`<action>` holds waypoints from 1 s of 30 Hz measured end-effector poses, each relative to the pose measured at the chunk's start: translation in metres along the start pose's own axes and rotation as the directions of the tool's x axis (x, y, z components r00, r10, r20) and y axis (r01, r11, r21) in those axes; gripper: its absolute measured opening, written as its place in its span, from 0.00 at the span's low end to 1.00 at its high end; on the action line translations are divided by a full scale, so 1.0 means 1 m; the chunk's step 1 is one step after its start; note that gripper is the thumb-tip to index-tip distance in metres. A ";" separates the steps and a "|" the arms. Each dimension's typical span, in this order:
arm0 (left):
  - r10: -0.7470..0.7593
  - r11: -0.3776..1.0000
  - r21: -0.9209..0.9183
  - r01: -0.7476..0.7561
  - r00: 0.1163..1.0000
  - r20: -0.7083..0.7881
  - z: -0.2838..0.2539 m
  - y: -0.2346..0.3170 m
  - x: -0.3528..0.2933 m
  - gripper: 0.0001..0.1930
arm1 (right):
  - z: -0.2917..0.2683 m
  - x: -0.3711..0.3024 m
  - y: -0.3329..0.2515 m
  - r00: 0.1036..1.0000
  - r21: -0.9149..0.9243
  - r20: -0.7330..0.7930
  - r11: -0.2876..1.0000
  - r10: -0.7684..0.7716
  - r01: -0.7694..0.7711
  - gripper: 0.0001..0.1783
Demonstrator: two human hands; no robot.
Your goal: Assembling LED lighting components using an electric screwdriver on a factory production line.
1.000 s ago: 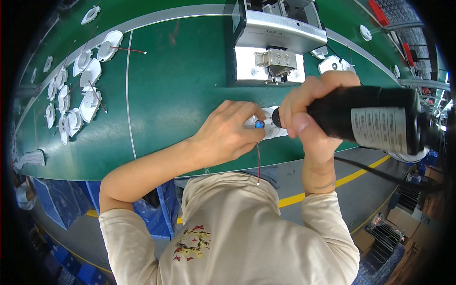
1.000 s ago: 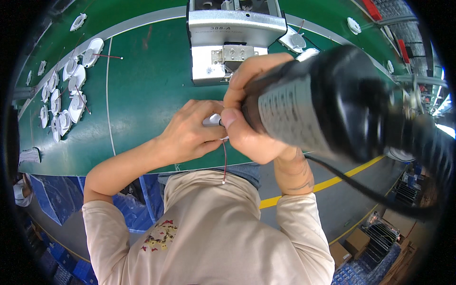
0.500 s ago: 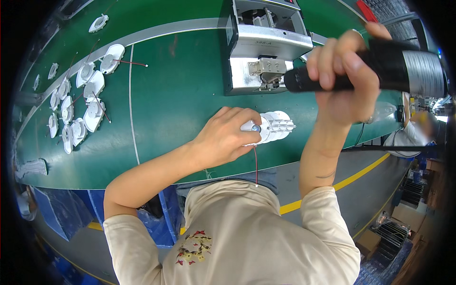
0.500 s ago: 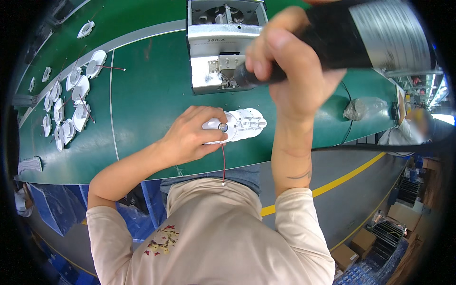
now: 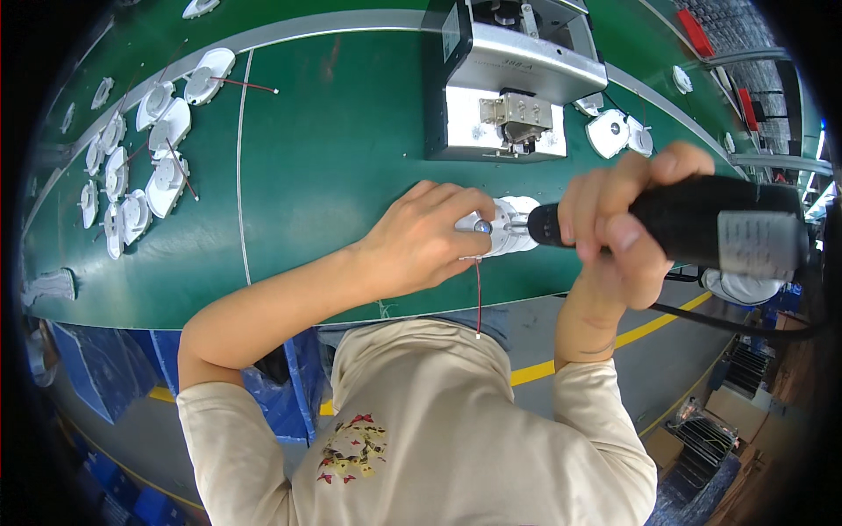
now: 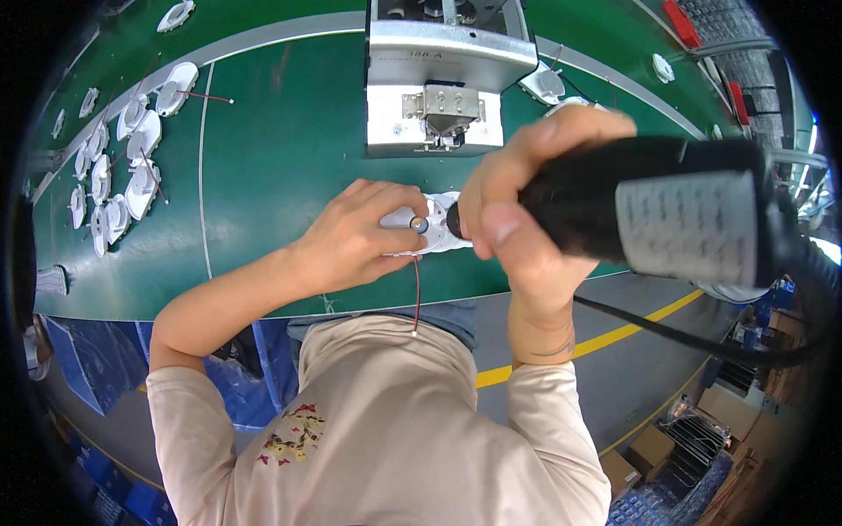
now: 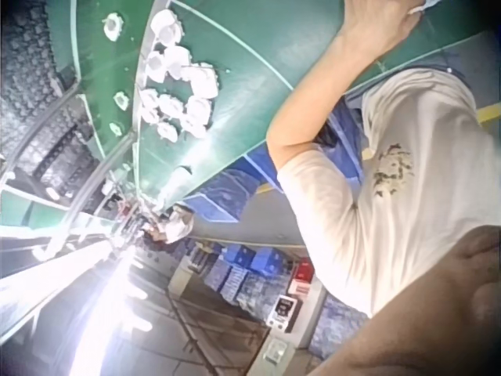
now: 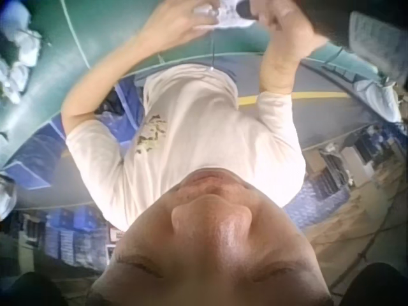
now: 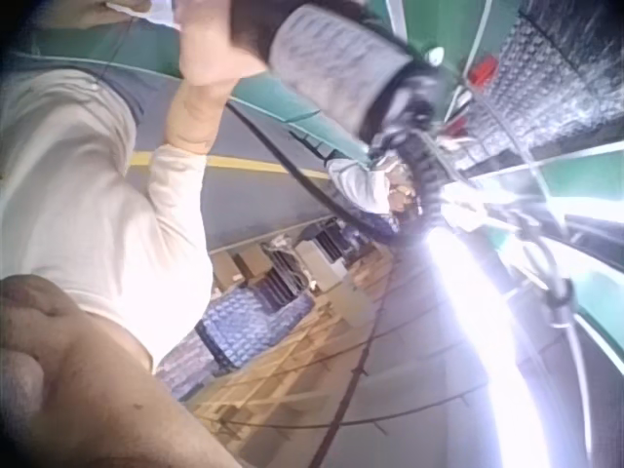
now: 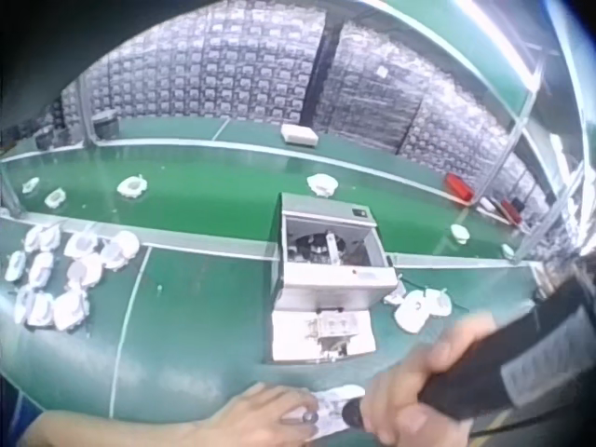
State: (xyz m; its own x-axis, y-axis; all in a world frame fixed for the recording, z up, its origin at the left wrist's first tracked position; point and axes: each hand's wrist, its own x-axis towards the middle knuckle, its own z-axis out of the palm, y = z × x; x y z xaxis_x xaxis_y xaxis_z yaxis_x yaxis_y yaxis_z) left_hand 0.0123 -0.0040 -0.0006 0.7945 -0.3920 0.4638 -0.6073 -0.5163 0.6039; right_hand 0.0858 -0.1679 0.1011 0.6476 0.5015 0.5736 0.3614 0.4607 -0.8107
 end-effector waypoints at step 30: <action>-0.418 0.879 0.299 0.372 0.903 0.104 -0.115 0.012 -0.002 0.18 | -0.029 -0.022 -0.019 0.989 0.200 -0.117 0.974 -0.087 0.109 0.28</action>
State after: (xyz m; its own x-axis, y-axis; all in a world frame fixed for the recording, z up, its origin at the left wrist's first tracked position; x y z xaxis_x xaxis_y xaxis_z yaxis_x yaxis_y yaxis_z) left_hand 0.0025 0.0778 0.0800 0.9710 -0.2175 0.0991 -0.2373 -0.8272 0.5094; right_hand 0.0843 -0.2093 0.0998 0.6880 0.3700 0.6244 0.2886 0.6499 -0.7031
